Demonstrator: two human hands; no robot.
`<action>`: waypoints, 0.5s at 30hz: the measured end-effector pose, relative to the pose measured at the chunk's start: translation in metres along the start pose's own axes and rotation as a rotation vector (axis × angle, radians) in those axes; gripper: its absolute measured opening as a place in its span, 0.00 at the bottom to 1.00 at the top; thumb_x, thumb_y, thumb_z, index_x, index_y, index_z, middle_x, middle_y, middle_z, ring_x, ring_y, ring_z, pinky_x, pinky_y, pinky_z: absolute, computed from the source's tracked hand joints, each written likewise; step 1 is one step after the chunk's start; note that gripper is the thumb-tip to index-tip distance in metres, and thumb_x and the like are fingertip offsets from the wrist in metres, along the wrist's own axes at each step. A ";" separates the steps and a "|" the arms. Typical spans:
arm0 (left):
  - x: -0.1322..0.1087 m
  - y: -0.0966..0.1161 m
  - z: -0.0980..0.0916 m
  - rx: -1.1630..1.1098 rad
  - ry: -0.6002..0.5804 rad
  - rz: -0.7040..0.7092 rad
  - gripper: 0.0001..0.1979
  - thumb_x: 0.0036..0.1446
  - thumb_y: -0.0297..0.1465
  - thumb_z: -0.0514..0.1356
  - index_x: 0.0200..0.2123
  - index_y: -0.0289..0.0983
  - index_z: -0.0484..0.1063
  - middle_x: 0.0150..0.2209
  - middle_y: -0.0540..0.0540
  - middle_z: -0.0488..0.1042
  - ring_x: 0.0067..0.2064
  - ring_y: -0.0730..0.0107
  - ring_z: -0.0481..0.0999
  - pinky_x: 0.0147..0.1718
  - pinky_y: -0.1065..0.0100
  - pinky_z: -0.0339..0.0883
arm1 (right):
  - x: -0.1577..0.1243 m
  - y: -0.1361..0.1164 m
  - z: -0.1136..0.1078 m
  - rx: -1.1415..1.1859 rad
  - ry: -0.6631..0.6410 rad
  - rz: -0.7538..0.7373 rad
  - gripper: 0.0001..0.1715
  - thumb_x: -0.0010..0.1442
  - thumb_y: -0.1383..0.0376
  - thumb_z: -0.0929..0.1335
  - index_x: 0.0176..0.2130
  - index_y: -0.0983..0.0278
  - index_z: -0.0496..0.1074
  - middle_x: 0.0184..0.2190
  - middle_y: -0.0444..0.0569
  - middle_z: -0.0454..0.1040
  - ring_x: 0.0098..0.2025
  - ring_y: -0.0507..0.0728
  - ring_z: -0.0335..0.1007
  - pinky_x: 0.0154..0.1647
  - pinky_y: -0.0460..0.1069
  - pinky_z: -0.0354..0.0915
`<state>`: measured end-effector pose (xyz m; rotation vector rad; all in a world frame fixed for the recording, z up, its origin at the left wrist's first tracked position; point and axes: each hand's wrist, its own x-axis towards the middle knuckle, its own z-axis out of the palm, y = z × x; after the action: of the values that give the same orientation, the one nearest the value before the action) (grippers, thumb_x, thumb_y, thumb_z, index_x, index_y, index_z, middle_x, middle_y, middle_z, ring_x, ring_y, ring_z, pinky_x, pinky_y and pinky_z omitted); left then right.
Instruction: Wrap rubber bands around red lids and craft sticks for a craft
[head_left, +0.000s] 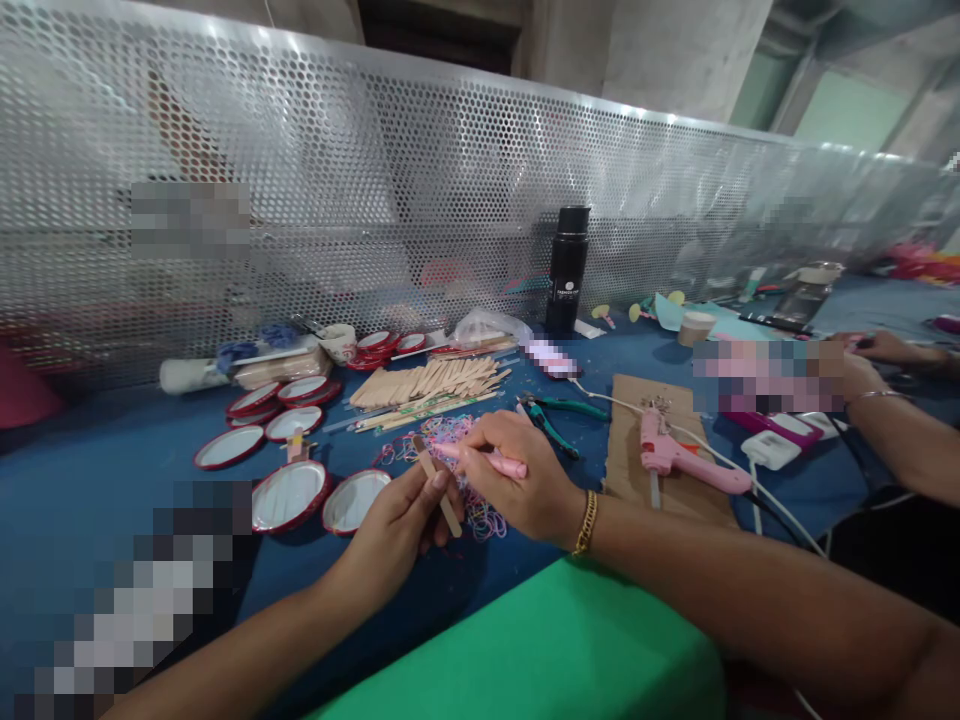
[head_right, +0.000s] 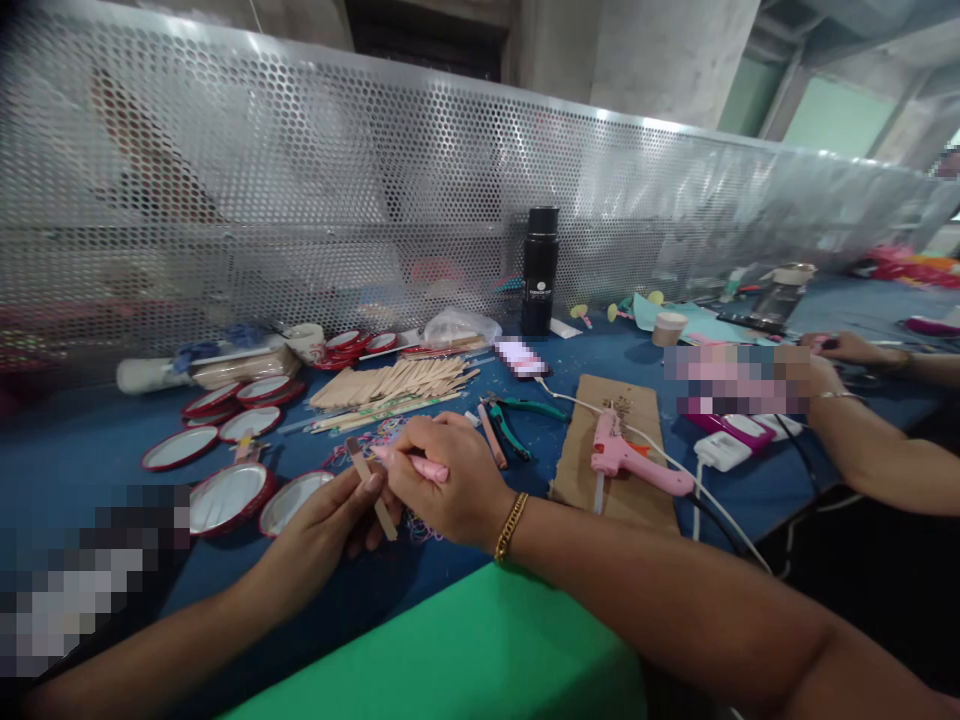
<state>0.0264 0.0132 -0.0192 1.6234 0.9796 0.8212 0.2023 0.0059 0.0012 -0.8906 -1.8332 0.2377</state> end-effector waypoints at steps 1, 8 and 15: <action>0.000 0.000 0.000 0.004 0.000 -0.003 0.22 0.61 0.51 0.53 0.28 0.38 0.67 0.19 0.53 0.68 0.20 0.75 0.62 0.18 0.73 0.54 | 0.000 0.000 0.000 0.004 0.008 0.005 0.10 0.62 0.66 0.64 0.28 0.62 0.67 0.25 0.41 0.72 0.31 0.52 0.66 0.42 0.49 0.59; 0.000 0.000 0.001 -0.008 0.011 -0.005 0.23 0.61 0.51 0.53 0.27 0.38 0.67 0.19 0.53 0.67 0.19 0.76 0.61 0.17 0.73 0.51 | -0.002 -0.007 -0.001 0.014 -0.019 -0.014 0.09 0.62 0.67 0.64 0.29 0.61 0.70 0.27 0.42 0.74 0.32 0.52 0.67 0.44 0.50 0.59; 0.000 0.000 0.001 0.012 0.008 0.009 0.23 0.62 0.51 0.52 0.27 0.38 0.67 0.19 0.53 0.67 0.20 0.75 0.62 0.18 0.73 0.52 | -0.002 -0.003 0.000 -0.020 -0.030 -0.002 0.10 0.62 0.66 0.64 0.29 0.61 0.68 0.27 0.42 0.74 0.33 0.53 0.67 0.43 0.50 0.60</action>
<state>0.0272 0.0129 -0.0196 1.6368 0.9852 0.8302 0.2013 0.0027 0.0015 -0.9031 -1.8669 0.2331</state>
